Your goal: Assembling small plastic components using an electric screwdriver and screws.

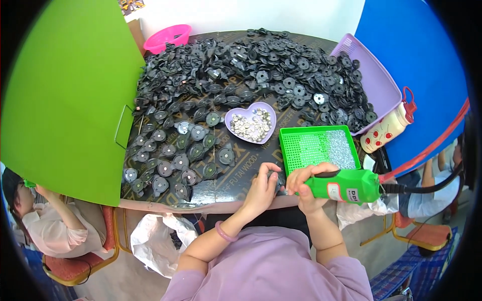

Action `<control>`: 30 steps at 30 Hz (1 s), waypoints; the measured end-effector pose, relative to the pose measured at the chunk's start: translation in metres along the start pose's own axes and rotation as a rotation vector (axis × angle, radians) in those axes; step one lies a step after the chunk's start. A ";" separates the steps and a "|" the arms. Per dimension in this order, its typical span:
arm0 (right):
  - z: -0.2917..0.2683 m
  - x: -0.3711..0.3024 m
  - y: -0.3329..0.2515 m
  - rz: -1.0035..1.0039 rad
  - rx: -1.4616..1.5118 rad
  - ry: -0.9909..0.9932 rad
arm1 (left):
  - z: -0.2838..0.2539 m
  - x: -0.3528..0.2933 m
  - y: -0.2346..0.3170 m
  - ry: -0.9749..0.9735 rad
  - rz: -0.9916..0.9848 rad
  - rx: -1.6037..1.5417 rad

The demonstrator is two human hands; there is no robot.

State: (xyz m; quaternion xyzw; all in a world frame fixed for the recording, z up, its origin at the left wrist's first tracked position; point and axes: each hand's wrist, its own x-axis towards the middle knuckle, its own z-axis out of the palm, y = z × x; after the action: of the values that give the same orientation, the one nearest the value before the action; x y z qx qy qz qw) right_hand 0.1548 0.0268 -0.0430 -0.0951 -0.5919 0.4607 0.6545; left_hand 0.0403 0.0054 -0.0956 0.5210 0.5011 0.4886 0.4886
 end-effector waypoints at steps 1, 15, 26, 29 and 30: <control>0.000 0.000 0.000 0.004 -0.002 -0.001 | -0.002 0.000 0.002 0.012 0.005 0.002; -0.041 0.009 -0.067 -0.265 0.026 0.091 | -0.151 -0.160 0.045 -0.239 -0.568 0.899; -0.030 0.005 -0.059 -0.231 0.080 0.099 | -0.160 -0.104 0.094 0.092 0.152 0.999; -0.028 0.005 -0.060 -0.236 0.045 0.078 | -0.143 -0.021 0.085 -0.018 0.509 1.168; -0.028 0.005 -0.062 -0.232 0.043 0.099 | -0.136 0.002 0.080 -0.077 0.528 1.249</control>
State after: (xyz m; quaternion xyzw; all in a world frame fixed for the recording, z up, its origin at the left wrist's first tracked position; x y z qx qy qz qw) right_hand 0.2090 0.0075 -0.0055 -0.0346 -0.5559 0.3891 0.7337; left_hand -0.0922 0.0083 -0.0090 0.8273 0.5276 0.1916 -0.0220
